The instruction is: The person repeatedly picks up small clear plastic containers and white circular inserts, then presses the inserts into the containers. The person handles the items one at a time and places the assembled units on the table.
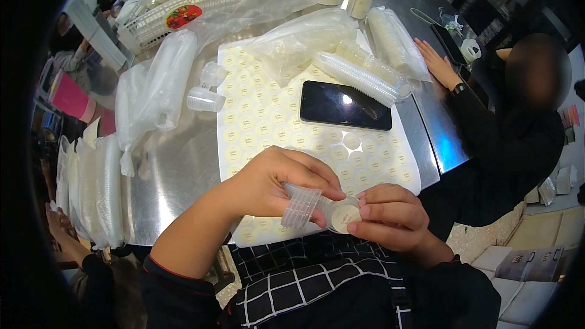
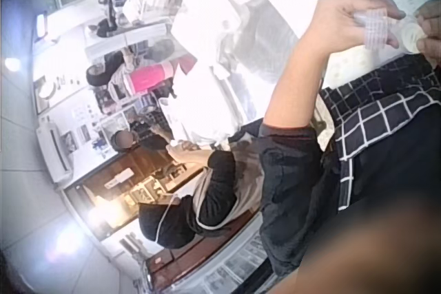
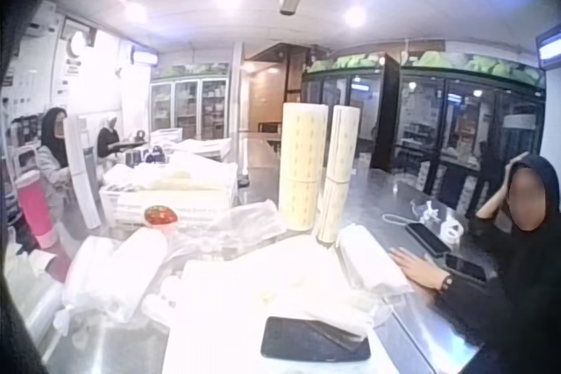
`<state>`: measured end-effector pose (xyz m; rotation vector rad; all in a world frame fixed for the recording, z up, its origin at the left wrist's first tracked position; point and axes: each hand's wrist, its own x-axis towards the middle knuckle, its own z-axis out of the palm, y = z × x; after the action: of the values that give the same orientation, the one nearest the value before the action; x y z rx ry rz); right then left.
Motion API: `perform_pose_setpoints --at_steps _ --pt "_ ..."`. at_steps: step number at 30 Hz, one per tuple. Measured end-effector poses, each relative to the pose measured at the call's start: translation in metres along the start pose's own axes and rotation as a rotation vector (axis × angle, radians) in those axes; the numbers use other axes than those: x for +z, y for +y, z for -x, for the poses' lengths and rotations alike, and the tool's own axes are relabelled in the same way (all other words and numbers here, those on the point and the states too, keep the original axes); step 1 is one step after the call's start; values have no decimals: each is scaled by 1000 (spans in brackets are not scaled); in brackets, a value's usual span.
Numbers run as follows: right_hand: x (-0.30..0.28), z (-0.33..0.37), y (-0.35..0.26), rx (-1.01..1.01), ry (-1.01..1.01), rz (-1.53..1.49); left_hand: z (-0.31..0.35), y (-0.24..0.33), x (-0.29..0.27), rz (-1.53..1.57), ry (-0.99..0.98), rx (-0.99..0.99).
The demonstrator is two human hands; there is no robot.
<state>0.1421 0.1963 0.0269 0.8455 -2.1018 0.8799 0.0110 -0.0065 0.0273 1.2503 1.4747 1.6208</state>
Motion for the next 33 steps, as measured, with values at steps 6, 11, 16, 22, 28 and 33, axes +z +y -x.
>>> perform_pose_setpoints --at_steps 6,11,16,22,28,33 --pt "-10 -8 6 105 -250 1 1 -9 -2 61 10 32" --pt "-13 -10 6 225 -349 136 4 -12 -7 157 25 -71" --pt "-16 -9 4 138 -342 -75 2 -12 -11 123 13 -140" --pt "-7 -18 1 215 -321 102 0 -13 -6 182 -73 -318" --pt "2 -13 1 234 -270 179 2 -12 -7 100 -92 -379" --pt "-9 5 1 189 -193 222 3 -13 -11 122 -69 -213"
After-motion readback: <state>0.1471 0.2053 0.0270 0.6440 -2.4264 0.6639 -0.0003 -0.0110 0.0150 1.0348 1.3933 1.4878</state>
